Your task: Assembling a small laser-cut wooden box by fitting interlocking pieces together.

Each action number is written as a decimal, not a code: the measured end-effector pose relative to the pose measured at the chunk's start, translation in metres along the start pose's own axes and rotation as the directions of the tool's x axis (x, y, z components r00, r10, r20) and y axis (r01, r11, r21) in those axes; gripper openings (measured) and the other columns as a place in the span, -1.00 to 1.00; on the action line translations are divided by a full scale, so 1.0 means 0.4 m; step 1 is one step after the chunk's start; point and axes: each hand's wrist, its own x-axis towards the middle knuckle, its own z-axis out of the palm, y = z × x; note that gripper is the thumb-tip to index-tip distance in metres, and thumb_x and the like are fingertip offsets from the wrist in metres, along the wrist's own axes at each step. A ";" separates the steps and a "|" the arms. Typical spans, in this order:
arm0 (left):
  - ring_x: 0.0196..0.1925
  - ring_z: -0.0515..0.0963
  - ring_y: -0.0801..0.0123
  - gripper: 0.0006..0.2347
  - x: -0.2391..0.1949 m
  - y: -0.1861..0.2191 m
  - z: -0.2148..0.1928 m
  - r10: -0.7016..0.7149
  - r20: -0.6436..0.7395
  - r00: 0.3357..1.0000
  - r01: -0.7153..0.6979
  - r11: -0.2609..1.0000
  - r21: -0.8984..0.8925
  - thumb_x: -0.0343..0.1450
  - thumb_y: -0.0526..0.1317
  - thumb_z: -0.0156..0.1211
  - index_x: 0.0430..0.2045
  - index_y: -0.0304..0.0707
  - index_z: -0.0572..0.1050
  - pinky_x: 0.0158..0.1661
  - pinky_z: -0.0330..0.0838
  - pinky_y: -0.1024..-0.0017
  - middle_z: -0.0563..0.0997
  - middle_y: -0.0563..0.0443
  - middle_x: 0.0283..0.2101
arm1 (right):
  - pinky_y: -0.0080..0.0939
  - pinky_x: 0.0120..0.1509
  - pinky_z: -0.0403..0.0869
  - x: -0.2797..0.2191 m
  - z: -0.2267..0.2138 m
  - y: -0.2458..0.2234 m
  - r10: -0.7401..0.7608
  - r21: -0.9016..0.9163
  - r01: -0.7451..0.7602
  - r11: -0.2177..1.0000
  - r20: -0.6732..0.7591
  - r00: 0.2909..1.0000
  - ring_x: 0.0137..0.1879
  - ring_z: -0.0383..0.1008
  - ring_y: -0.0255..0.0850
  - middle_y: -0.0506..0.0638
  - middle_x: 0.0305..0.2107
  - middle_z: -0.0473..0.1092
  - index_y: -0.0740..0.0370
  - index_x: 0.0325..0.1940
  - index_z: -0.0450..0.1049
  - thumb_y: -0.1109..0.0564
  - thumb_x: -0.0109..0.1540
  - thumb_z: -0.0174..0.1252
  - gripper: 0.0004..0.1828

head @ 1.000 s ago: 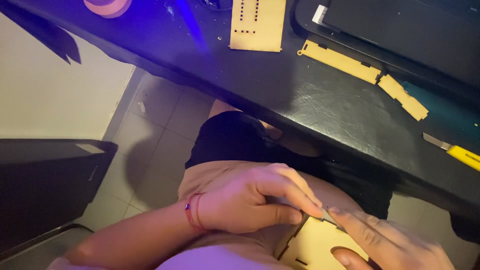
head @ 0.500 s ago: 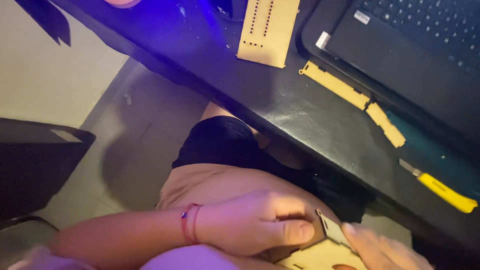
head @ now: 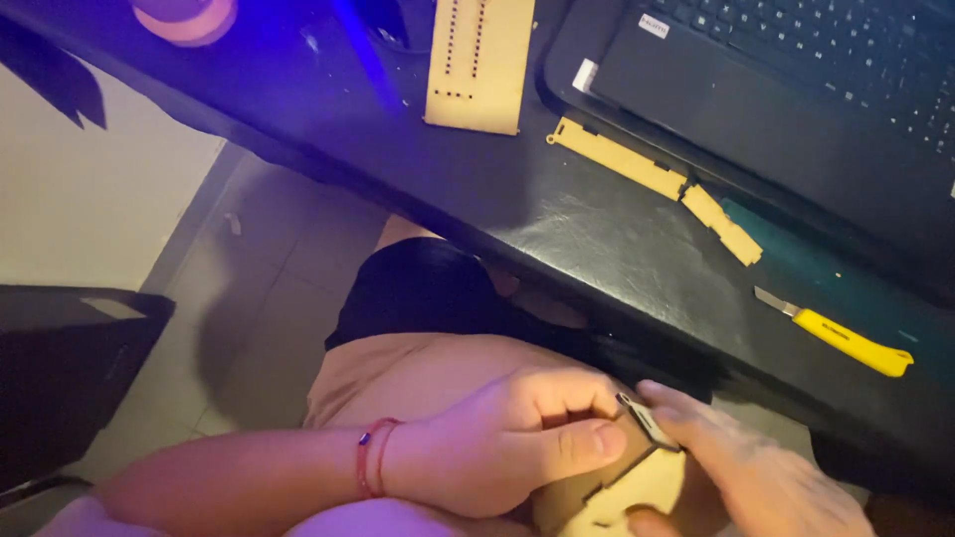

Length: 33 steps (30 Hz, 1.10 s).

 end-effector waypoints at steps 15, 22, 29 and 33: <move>-0.44 0.28 0.69 -0.90 0.009 0.005 0.040 -0.046 -0.128 0.991 0.017 0.976 -0.217 0.44 -0.25 0.17 -0.46 -0.19 0.42 -0.42 0.21 0.62 0.37 0.29 -0.51 | 0.11 0.54 0.32 -0.015 0.028 -0.223 -0.103 0.203 0.353 0.913 -0.723 0.683 0.19 0.52 -0.02 0.17 -0.06 0.48 0.39 0.01 0.35 0.02 0.32 -0.27 -0.57; -0.36 0.37 0.68 -0.90 0.007 0.019 0.037 -0.072 -0.141 0.987 0.060 0.995 -0.085 0.41 -0.26 0.21 -0.50 -0.17 0.44 -0.30 0.35 0.60 0.47 0.26 -0.44 | 0.17 0.49 0.40 -0.006 0.045 -0.239 -0.118 0.177 0.394 0.902 -0.777 0.619 0.10 0.56 0.02 0.21 -0.13 0.48 0.41 -0.05 0.34 -0.01 0.32 -0.26 -0.57; -0.38 0.34 0.68 -0.90 0.011 0.006 0.044 -0.093 -0.102 0.990 0.071 0.977 -0.203 0.44 -0.30 0.15 -0.50 -0.18 0.42 -0.31 0.28 0.61 0.40 0.26 -0.47 | 0.11 0.56 0.29 -0.022 0.042 -0.221 -0.126 0.269 0.414 0.869 -0.690 0.712 0.27 0.47 -0.04 0.19 0.03 0.44 0.35 0.12 0.31 -0.19 0.30 -0.29 -0.40; -0.44 0.38 0.66 -0.89 0.011 0.001 0.047 -0.155 -0.113 0.981 0.129 0.969 -0.211 0.44 -0.29 0.17 -0.51 -0.22 0.44 -0.39 0.29 0.60 0.44 0.21 -0.52 | 0.12 0.60 0.19 -0.031 0.060 -0.190 -0.097 0.329 0.389 0.860 -0.645 0.758 0.34 0.44 -0.01 0.18 0.08 0.43 0.33 0.10 0.32 -0.20 0.31 -0.30 -0.41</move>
